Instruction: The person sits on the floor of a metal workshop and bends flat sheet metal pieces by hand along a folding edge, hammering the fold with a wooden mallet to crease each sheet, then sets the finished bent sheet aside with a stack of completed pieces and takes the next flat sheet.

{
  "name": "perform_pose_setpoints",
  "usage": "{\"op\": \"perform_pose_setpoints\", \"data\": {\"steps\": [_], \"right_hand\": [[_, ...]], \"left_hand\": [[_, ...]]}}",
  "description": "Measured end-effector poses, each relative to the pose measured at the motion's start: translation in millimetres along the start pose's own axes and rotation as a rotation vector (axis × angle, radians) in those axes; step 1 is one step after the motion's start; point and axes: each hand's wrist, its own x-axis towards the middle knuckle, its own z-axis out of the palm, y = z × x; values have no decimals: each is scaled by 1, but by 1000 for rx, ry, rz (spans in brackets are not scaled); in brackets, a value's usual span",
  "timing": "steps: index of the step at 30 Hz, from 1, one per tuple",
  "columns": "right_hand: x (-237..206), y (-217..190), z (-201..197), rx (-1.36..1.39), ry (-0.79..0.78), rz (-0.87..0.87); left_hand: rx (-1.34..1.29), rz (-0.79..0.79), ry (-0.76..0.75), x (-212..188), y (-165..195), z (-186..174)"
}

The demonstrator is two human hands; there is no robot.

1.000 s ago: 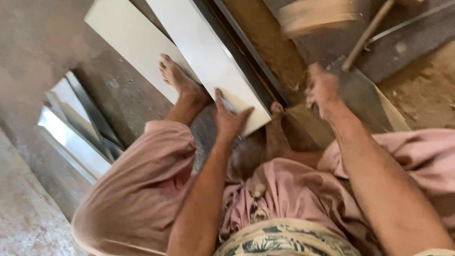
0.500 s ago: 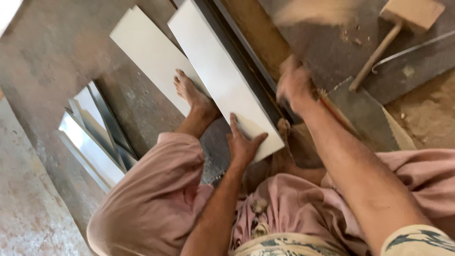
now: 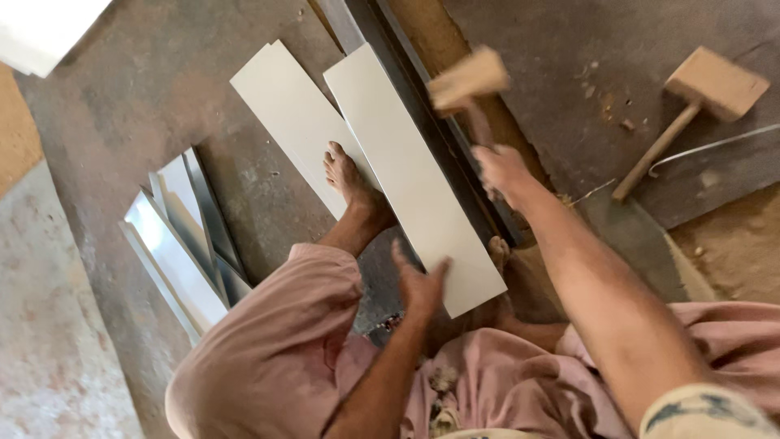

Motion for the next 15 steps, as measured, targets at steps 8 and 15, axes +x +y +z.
{"op": "perform_pose_setpoints", "data": {"steps": [8,15], "right_hand": [[-81,117,-44,83,358,114],[-95,121,-46,106,264,71]], "left_hand": [[-497,-53,37,26,81,-37],[246,455,443,70,176,-257]]}}
